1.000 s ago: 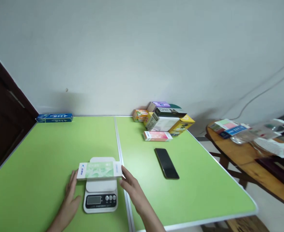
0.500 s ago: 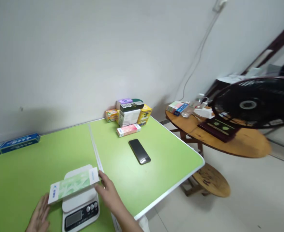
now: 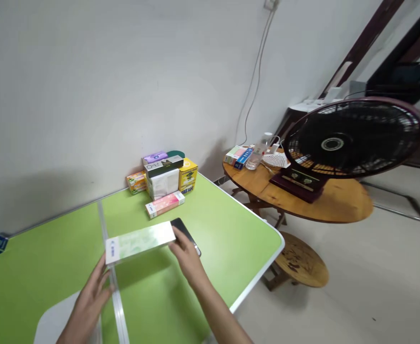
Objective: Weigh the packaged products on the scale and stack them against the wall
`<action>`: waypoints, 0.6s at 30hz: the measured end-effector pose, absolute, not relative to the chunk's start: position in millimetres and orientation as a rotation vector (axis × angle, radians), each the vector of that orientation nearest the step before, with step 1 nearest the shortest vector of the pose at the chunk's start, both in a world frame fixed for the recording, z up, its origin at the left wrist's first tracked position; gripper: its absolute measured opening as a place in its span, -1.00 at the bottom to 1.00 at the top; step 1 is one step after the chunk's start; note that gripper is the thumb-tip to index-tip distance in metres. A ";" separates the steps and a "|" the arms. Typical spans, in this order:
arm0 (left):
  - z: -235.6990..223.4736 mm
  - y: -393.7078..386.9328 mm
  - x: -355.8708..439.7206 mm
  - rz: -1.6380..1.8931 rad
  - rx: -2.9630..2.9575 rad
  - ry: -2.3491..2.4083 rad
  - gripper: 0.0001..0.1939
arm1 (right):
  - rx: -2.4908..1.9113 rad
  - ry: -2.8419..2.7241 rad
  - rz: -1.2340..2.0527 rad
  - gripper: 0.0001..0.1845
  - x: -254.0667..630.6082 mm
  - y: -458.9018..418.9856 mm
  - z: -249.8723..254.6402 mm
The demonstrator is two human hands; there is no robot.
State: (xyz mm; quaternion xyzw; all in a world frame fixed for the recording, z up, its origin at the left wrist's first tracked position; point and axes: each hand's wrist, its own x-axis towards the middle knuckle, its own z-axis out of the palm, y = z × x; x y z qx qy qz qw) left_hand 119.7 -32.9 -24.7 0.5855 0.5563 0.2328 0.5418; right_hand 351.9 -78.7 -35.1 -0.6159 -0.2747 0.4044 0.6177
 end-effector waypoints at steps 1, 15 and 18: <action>-24.1 -23.9 141.8 0.526 1.391 1.297 -0.29 | -1.413 -0.619 0.891 -0.52 371.1 -71.0 -35.7; -84.6 84.7 295.2 0.592 1.485 1.212 -0.30 | -1.365 -0.519 0.782 -0.64 502.6 57.9 -86.5; -85.2 81.9 303.7 0.578 1.424 1.189 -0.24 | -1.317 -0.532 0.798 -0.57 505.7 63.4 -98.7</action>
